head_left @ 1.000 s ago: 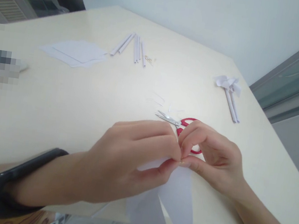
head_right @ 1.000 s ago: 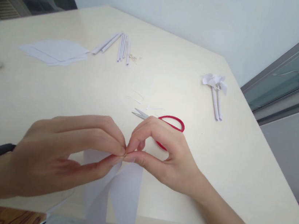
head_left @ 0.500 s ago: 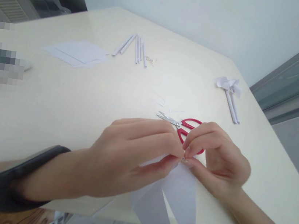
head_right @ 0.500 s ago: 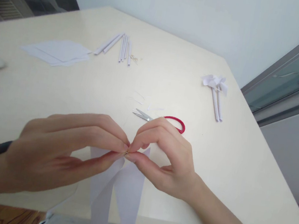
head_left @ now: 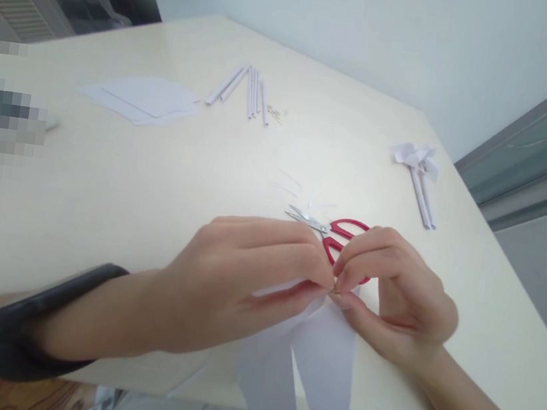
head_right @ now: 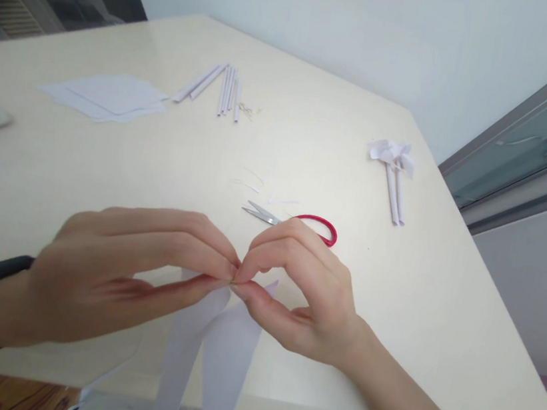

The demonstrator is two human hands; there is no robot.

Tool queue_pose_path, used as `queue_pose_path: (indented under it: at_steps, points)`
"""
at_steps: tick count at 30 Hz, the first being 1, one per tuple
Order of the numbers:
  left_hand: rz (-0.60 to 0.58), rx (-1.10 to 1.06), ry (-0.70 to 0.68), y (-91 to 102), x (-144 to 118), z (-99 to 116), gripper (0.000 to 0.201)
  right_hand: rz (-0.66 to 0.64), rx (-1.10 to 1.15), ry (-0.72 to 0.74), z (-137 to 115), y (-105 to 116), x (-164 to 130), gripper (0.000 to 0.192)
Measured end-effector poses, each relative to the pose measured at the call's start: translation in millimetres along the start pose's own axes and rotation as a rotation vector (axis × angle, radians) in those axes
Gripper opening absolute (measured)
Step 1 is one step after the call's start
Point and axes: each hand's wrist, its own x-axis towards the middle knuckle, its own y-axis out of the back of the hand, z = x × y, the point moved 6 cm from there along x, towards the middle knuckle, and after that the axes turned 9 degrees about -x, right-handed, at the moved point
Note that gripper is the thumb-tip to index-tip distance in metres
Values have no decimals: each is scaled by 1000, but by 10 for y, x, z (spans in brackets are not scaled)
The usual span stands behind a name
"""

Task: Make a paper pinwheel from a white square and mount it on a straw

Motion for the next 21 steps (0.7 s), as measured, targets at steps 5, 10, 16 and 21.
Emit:
queue_pose_path:
  at_steps: [5, 10, 16, 21]
  points:
    - [2, -97, 74, -7, -6, -40, 12, -41, 17, -2, -9, -9, 22, 20]
    - [-20, -154, 85, -17, -18, -24, 11, -57, 57, -32, -3, -16, 34, 18]
    - [4, -196, 89, -21, 15, -80, 11, -37, 85, -91, 11, -1, 44, 14]
    - [16, -294, 150, -22, 11, -124, 11, -15, 116, -145, 20, -3, 36, 10]
